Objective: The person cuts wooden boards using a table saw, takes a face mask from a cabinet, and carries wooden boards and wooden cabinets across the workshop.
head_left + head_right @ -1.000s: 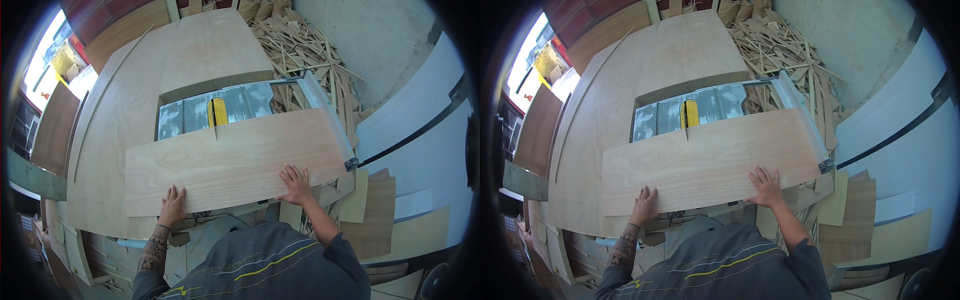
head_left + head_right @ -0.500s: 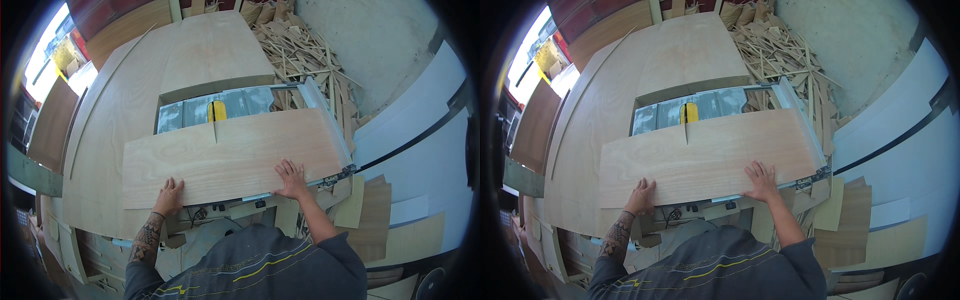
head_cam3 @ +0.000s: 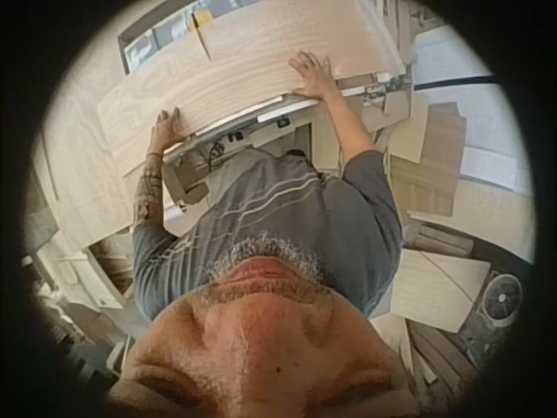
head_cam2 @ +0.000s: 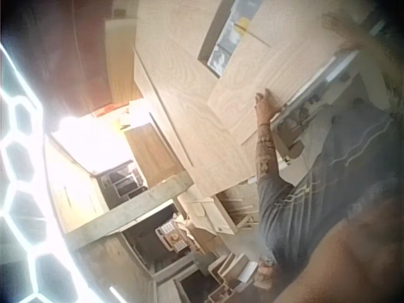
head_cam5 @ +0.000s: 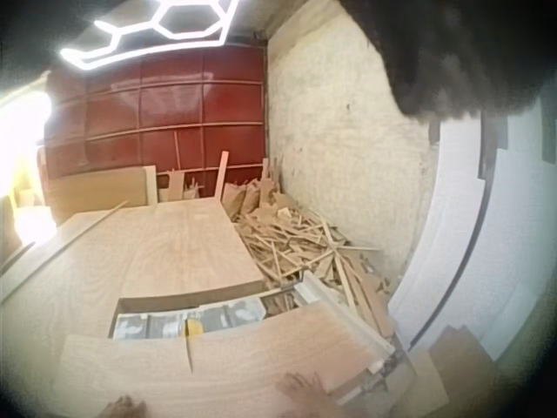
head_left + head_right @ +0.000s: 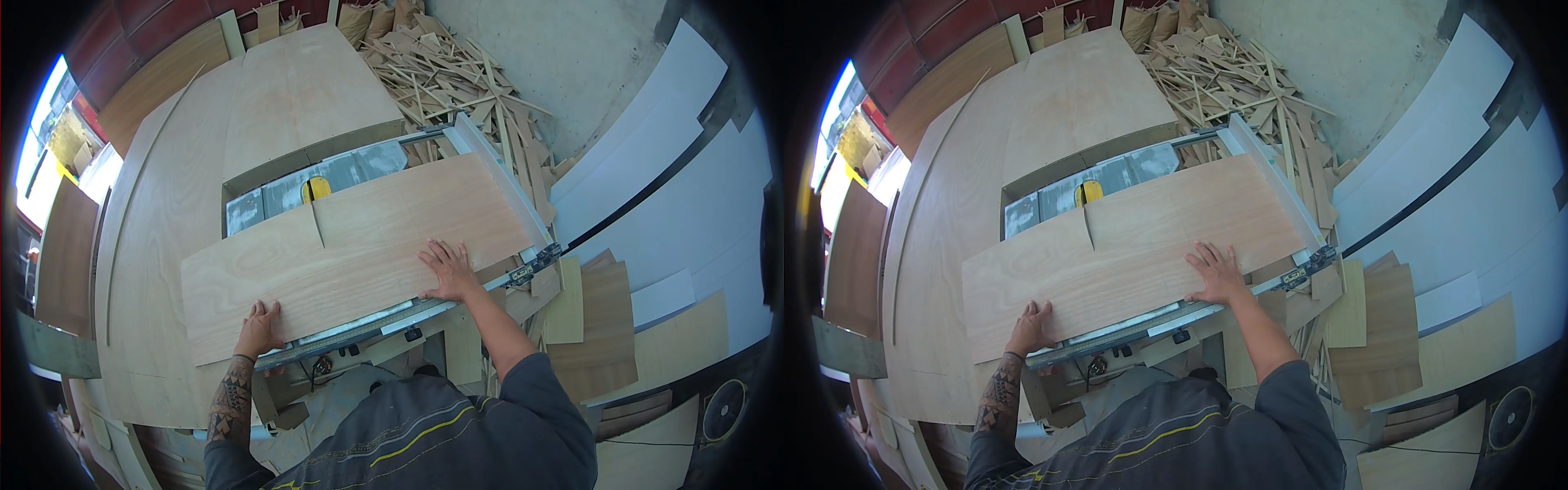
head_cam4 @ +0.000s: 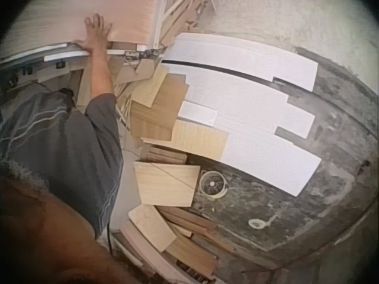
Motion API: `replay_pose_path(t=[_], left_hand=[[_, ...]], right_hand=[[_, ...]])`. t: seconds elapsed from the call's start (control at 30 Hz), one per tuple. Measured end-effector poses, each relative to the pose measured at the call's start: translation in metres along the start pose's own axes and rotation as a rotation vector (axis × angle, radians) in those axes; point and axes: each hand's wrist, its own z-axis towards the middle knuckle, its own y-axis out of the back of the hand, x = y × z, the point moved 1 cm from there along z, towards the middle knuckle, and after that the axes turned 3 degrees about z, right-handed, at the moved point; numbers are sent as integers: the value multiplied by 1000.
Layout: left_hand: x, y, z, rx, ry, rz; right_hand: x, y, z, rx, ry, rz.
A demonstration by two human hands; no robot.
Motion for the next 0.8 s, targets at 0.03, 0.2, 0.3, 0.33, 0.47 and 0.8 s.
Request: replay_pose_path(t=[0.03, 0.2, 0.3, 0.33, 0.47, 0.8], left_hand=[[4, -2, 3, -13, -2, -4], [4, 9, 11, -2, 58, 25], [3, 10, 24, -59, 34, -19], [1, 11, 27, -62, 24, -16], [10, 13, 34, -81, 48, -37], [2, 4, 62, -229, 52, -72]], right_hand=[[-2, 0, 3, 2, 6, 3], [-2, 0, 21, -11, 24, 12], [-5, 4, 30, -29, -4, 7], [-5, 3, 33, -20, 23, 7], [-2, 3, 52, -31, 21, 11], [-5, 15, 84, -24, -12, 44]])
